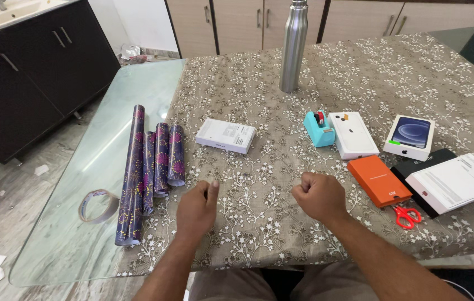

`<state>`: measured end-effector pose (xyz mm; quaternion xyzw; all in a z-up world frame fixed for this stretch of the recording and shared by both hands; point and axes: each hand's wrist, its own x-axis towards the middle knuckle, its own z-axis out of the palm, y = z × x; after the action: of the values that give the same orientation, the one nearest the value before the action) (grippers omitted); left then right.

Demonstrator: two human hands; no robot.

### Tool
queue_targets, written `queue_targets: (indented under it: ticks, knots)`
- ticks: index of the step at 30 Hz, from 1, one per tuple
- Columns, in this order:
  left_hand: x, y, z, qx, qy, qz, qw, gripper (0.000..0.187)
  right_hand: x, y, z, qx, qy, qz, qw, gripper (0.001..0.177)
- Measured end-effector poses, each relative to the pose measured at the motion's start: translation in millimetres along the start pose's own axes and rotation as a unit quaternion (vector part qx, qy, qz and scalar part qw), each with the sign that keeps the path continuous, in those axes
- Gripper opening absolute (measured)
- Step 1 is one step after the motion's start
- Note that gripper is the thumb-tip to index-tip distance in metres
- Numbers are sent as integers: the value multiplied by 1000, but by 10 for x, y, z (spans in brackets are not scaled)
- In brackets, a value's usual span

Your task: The person wraps a smartphone box with patterned wrapping paper. They cut the paper with scissors, fold the edges around the box, and secure the folds with tape from a dispenser. The wrapped box is placed on the table at the end.

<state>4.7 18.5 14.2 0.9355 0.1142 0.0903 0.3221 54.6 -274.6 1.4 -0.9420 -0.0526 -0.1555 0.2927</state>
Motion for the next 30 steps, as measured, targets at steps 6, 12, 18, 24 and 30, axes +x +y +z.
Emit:
queue_targets:
  ticks: [6,12,18,24,30]
  knots:
    - [66,147,43,-72,29,75,994,34,45,-1,-24,64,5,10,998,26]
    - [333,127,215,-55,79,102,990,34,161,0,39,69,-15,1,997,29]
    - [702,25,343,-66,142,162,974,62,363,-121,180,140,-43,-31,989,34]
    - [1104,-161,395,-48,72,105,991,81,563,-356,325,74,-164,-8,984,59]
    - [1349,-280,519,-55,104,103,988,90,710,-553,499,-72,-222,-36,972,88]
